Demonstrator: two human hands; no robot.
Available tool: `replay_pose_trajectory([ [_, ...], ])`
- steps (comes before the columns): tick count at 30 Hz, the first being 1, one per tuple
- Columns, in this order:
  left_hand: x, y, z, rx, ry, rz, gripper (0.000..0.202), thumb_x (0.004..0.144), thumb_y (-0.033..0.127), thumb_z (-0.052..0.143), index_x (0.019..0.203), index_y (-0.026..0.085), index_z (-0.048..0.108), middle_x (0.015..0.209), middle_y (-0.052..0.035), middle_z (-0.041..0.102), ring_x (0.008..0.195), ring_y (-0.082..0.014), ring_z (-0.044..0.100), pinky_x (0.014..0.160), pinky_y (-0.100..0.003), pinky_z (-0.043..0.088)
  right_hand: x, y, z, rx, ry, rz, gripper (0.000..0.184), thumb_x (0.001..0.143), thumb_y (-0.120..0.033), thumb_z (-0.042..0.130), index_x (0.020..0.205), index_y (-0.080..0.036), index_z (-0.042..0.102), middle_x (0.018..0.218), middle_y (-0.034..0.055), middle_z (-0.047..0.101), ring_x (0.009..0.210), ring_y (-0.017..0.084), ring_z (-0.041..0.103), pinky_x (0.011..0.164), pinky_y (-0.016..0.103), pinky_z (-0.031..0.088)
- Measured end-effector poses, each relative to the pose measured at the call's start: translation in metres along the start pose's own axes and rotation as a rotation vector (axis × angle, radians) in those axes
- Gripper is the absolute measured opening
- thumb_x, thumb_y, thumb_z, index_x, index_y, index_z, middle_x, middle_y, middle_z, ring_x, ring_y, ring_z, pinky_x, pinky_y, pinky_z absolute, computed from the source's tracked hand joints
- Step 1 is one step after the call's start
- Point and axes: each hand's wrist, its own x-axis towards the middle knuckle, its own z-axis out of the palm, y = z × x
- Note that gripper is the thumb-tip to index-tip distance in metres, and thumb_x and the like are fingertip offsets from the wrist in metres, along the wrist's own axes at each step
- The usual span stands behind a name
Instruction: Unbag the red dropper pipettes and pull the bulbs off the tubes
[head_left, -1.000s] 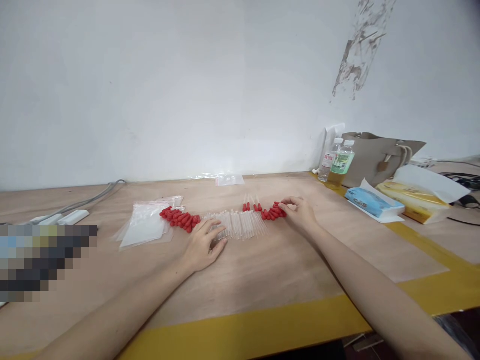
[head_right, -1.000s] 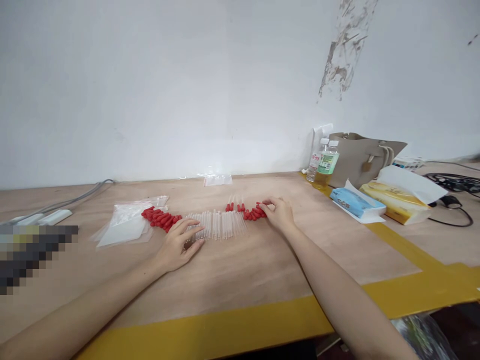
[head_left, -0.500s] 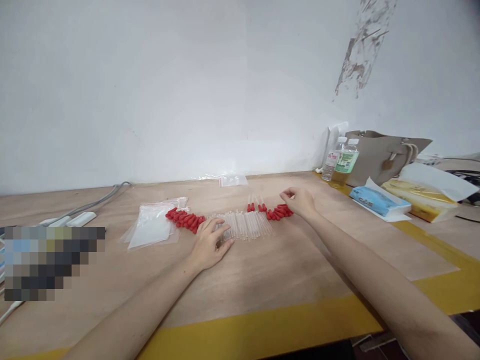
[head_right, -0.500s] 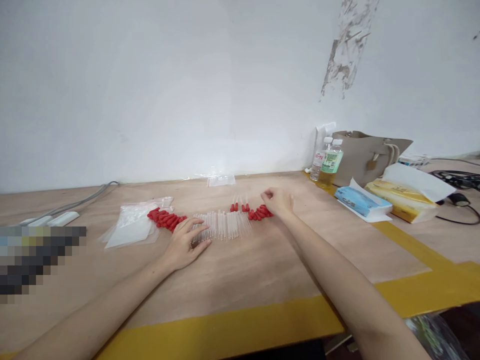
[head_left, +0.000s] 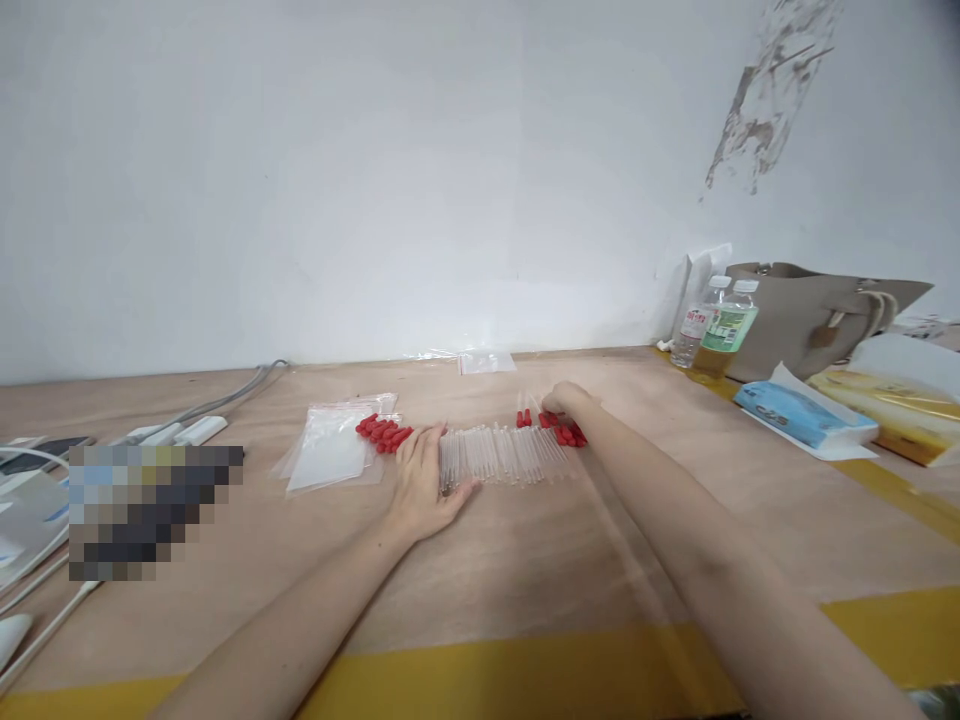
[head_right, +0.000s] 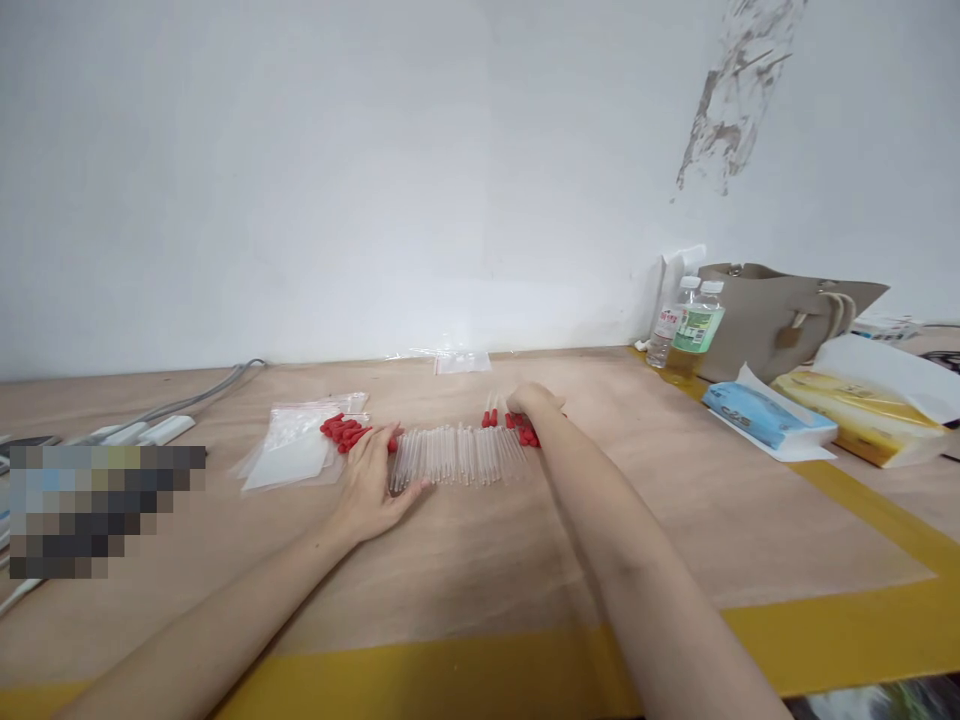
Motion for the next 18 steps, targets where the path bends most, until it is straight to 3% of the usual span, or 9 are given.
replay_pose_trajectory([
  [3,0.0,0.0,0.0,-0.004,-0.001,0.017,0.069,0.072,0.047,0.055,0.126,0.012,0.03,0.117,-0.0146,0.045,0.112,-0.0298,0.038,0.094,-0.045,0.031,-0.009,-0.009,-0.011,-0.077,0.084,0.036,0.01,0.062,-0.02,0.062,0.055,-0.015,0.057,0.055,0.0071,0.058,0.069,0.025,0.058,0.069,0.041,0.038],
  [5,0.001,0.0,0.0,-0.011,-0.015,0.035,0.064,0.074,0.045,0.054,0.125,0.014,0.032,0.117,-0.0133,0.046,0.112,-0.0284,0.038,0.095,-0.045,0.03,-0.023,-0.013,-0.017,-0.082,0.174,-0.029,0.013,0.073,-0.028,0.054,0.074,-0.016,0.06,0.07,0.008,0.062,0.079,0.023,0.057,0.073,0.038,0.037],
  [7,0.002,0.0,0.0,-0.024,-0.014,0.048,0.059,0.076,0.041,0.053,0.124,0.014,0.034,0.117,-0.0126,0.045,0.112,-0.027,0.037,0.097,-0.044,0.029,-0.048,-0.01,-0.018,-0.054,0.262,-0.192,0.022,0.08,-0.032,0.046,0.094,-0.02,0.057,0.083,0.0048,0.062,0.084,0.018,0.055,0.075,0.031,0.037],
  [8,0.002,0.0,0.001,-0.032,-0.007,0.053,0.057,0.077,0.039,0.052,0.125,0.014,0.033,0.118,-0.0128,0.044,0.113,-0.0264,0.037,0.097,-0.043,0.029,-0.063,-0.006,-0.015,-0.018,0.33,-0.407,0.026,0.081,-0.031,0.046,0.101,-0.018,0.055,0.083,0.0047,0.062,0.082,0.016,0.055,0.073,0.028,0.037],
  [11,0.001,0.005,0.001,-0.06,0.033,0.093,0.057,0.08,0.035,0.049,0.128,0.013,0.029,0.122,-0.0143,0.04,0.115,-0.0256,0.035,0.097,-0.043,0.03,-0.112,0.014,0.005,-0.076,0.352,-0.847,0.017,0.082,-0.027,0.048,0.092,-0.019,0.06,0.077,0.0038,0.061,0.078,0.016,0.052,0.072,0.028,0.035],
  [15,-0.003,0.019,0.003,-0.044,0.001,0.275,0.046,0.083,0.03,0.048,0.125,0.016,0.037,0.12,-0.012,0.045,0.114,-0.0253,0.037,0.095,-0.042,0.03,-0.157,0.037,0.037,-0.191,0.467,-1.056,0.016,0.083,-0.025,0.048,0.081,-0.019,0.062,0.074,0.0041,0.06,0.075,0.015,0.048,0.075,0.032,0.03],
  [18,-0.005,0.027,0.006,-0.02,-0.05,0.417,0.024,0.084,0.026,0.048,0.107,0.02,0.053,0.1,-0.0058,0.058,0.096,-0.0202,0.048,0.088,-0.039,0.033,-0.165,0.041,0.05,-0.187,0.504,-1.148,0.016,0.085,-0.025,0.047,0.083,-0.018,0.061,0.072,0.0026,0.06,0.073,0.013,0.047,0.078,0.033,0.027],
])
